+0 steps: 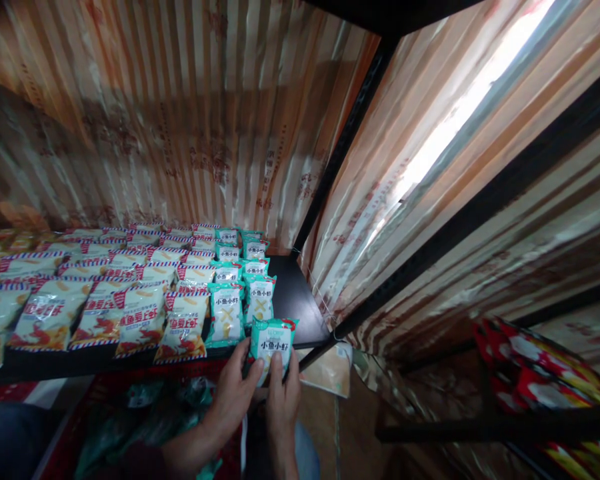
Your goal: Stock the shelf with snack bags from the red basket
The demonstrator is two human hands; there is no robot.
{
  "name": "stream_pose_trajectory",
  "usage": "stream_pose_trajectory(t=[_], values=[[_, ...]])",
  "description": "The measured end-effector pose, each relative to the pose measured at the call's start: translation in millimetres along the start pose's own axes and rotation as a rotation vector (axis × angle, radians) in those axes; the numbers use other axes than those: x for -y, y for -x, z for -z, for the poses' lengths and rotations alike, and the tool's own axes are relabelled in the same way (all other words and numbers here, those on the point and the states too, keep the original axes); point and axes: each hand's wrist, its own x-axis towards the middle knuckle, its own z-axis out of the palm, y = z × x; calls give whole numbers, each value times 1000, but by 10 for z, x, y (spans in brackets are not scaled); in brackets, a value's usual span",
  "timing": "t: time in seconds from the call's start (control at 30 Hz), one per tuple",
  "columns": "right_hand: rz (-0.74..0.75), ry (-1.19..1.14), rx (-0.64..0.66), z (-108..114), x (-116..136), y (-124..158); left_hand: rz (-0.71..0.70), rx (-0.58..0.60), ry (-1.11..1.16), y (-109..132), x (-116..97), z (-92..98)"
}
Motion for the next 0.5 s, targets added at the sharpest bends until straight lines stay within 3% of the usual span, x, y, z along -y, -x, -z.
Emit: stream_pose_trajectory(t=[0.27, 0.5], values=[[61, -39, 33, -121, 134, -223, -17, -29, 30, -184, -100, 10], [33, -48, 16, -206, 83, -293, -22, -28, 30, -223, -108, -1]])
